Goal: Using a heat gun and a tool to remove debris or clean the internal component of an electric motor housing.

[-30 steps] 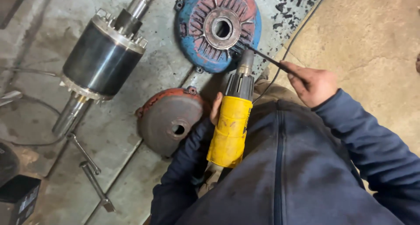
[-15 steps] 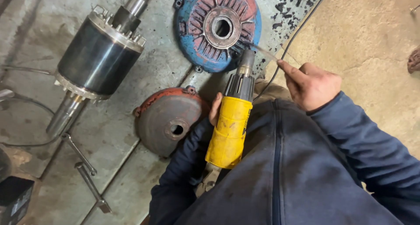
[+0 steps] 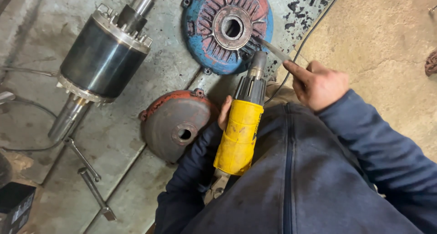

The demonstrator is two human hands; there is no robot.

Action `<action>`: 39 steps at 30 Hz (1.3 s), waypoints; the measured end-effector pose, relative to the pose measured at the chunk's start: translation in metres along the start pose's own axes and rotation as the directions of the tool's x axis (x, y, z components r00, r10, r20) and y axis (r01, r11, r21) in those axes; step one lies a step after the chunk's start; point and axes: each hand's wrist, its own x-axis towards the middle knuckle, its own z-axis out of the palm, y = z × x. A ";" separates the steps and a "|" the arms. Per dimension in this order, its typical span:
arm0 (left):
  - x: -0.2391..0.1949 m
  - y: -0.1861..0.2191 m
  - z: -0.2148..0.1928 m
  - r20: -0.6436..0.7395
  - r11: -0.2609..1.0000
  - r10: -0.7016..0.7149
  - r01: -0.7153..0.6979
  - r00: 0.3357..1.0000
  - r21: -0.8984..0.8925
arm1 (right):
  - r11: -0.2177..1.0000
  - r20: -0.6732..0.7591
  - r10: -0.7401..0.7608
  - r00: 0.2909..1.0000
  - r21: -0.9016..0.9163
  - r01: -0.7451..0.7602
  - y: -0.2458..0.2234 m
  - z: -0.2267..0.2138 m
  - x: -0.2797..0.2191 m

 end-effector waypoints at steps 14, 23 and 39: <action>-0.001 0.008 0.006 0.006 0.994 -0.062 0.062 0.998 -0.090 | 0.993 0.026 -0.034 0.999 -0.109 0.037 -0.009 0.000 -0.009; 0.001 0.009 -0.001 0.018 0.992 -0.071 0.072 0.997 -0.106 | 0.992 0.008 -0.032 0.999 -0.122 0.033 -0.011 -0.006 -0.008; 0.000 0.005 -0.004 -0.088 0.994 -0.080 0.073 0.993 -0.082 | 0.935 0.046 -0.251 0.967 -0.246 0.255 0.039 -0.025 0.033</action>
